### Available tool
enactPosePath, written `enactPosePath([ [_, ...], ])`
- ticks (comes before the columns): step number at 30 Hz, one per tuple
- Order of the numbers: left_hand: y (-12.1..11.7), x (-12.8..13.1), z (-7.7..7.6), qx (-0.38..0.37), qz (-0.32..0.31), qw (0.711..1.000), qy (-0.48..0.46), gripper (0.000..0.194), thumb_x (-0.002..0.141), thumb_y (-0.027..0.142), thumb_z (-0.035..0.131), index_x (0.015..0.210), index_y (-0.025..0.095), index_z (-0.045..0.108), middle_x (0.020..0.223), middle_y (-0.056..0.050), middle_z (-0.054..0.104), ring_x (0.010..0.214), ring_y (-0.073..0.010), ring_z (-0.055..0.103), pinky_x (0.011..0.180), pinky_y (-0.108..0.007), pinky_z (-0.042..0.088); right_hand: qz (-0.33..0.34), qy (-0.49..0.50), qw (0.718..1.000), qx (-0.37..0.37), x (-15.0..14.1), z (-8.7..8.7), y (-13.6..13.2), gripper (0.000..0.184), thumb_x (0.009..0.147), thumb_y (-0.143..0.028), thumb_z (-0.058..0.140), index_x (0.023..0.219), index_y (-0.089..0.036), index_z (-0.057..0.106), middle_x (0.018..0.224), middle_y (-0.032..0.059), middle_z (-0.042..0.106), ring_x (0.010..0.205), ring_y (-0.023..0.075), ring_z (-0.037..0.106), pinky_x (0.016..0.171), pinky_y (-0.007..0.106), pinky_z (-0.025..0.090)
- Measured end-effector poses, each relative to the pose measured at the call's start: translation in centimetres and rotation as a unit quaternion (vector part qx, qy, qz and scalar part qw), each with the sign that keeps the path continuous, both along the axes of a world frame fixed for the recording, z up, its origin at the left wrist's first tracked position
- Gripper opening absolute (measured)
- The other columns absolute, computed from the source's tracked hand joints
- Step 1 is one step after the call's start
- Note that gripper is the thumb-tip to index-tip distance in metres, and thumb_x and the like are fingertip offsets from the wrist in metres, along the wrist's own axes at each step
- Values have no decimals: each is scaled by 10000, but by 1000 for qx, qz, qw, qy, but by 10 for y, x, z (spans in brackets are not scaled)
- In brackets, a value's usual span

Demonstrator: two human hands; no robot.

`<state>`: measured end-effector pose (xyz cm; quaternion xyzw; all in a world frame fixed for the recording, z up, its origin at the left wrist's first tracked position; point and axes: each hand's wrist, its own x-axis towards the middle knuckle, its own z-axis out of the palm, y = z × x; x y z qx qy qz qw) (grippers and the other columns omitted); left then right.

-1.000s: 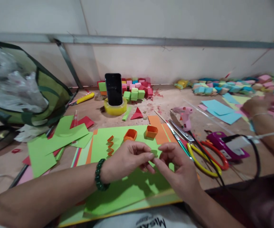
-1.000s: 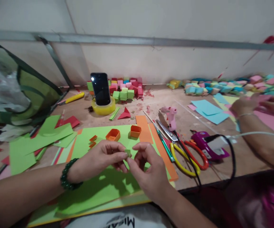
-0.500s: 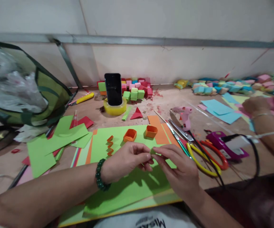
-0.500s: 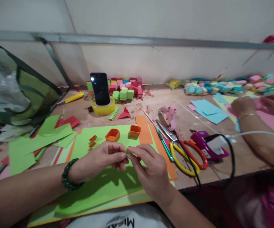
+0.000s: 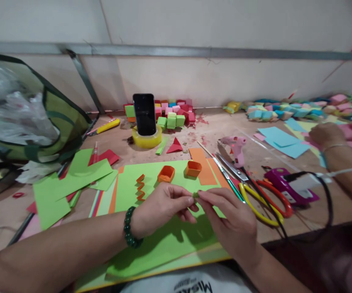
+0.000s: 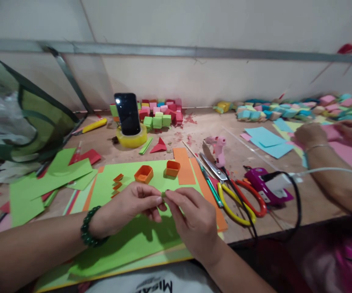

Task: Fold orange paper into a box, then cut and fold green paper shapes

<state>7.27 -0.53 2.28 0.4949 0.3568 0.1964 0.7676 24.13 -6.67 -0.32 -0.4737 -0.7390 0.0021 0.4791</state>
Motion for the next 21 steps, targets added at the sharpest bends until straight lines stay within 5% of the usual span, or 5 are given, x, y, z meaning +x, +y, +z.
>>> enactPosePath([
  [21,-5,-2,-2,-69,-6,997,-43,168,791,249,656,721,103,702,579,-6,663,494,-63,628,489,-122,440,-14,-117,989,89,2,8,-7,289,766,4,622,1007,-148,668,811,80,680,697,150,630,609,249,518],
])
